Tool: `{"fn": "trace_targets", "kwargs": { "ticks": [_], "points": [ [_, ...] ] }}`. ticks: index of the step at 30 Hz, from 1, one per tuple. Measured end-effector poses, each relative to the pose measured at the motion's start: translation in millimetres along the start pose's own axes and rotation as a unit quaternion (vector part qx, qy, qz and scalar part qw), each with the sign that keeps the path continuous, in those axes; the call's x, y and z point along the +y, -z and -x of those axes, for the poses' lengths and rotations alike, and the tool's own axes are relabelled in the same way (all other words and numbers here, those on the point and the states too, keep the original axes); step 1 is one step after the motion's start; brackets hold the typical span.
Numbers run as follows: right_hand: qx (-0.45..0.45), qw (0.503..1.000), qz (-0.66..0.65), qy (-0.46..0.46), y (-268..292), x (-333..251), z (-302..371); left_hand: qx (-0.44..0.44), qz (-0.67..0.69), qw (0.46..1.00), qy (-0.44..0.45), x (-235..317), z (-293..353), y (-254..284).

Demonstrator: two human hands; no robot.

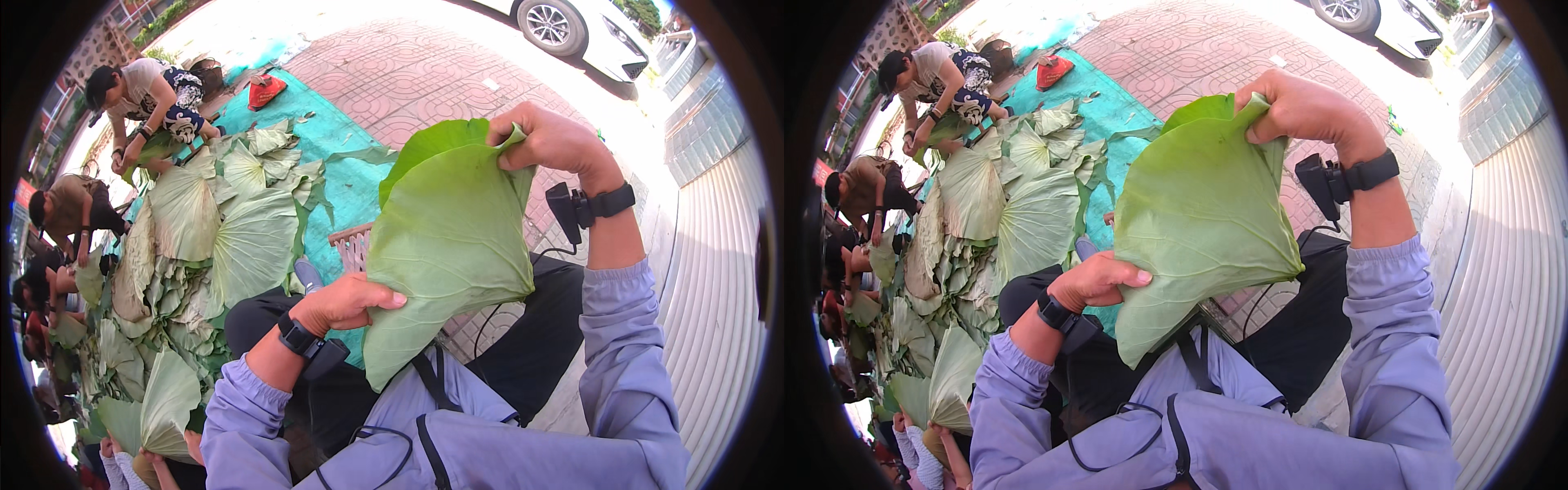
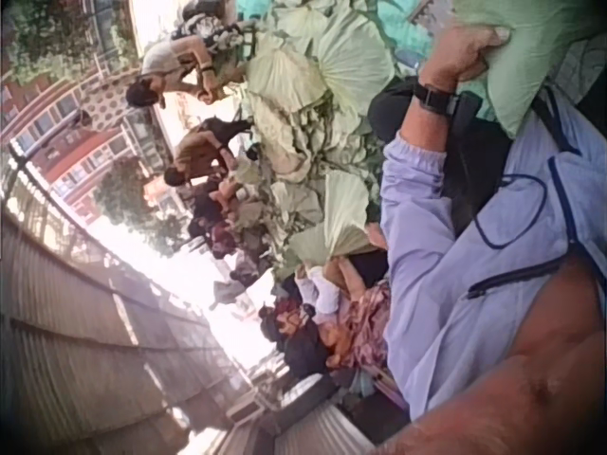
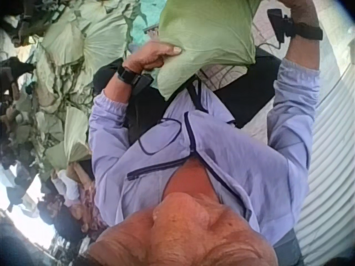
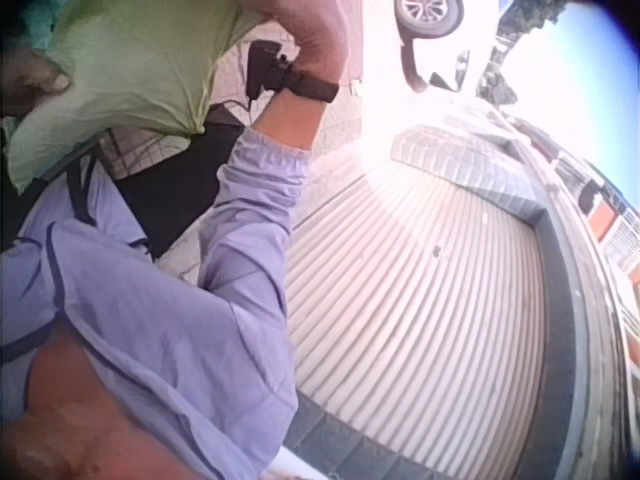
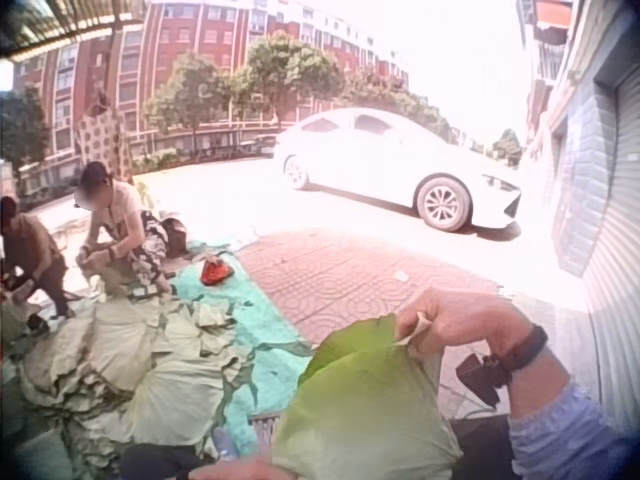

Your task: The person picks up large lotus leaves from a pile on the ground and folds them individually by hand before placing them back down.

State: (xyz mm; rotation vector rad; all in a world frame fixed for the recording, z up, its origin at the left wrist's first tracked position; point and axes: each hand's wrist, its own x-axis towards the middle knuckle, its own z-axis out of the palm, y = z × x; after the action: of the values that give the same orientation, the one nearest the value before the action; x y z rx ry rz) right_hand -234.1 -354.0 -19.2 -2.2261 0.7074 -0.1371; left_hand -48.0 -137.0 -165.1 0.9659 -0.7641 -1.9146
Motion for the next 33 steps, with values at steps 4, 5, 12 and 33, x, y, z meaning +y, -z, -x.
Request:
{"fn": "trace_targets", "kwargs": {
  "ticks": [4, 5, 12, 33],
  "points": [
    [-0.105, 0.993, 0.056, -0.014, -44, 35, -35, 0.069, 0.036, 0.993, 0.090, 6, 29, 9],
    [-0.119, 0.991, 0.053, -0.026, -52, 41, -41, 0.074, 0.035, 0.992, 0.098, 7, 34, 16],
    [-0.038, 0.996, 0.038, 0.071, -104, 74, -61, 0.182, 0.060, 0.978, 0.083, 13, 68, 35],
    [-0.032, 0.999, 0.003, 0.001, -103, 92, -37, 0.231, -0.394, 0.883, 0.105, -53, -4, 98]
  ]
}}
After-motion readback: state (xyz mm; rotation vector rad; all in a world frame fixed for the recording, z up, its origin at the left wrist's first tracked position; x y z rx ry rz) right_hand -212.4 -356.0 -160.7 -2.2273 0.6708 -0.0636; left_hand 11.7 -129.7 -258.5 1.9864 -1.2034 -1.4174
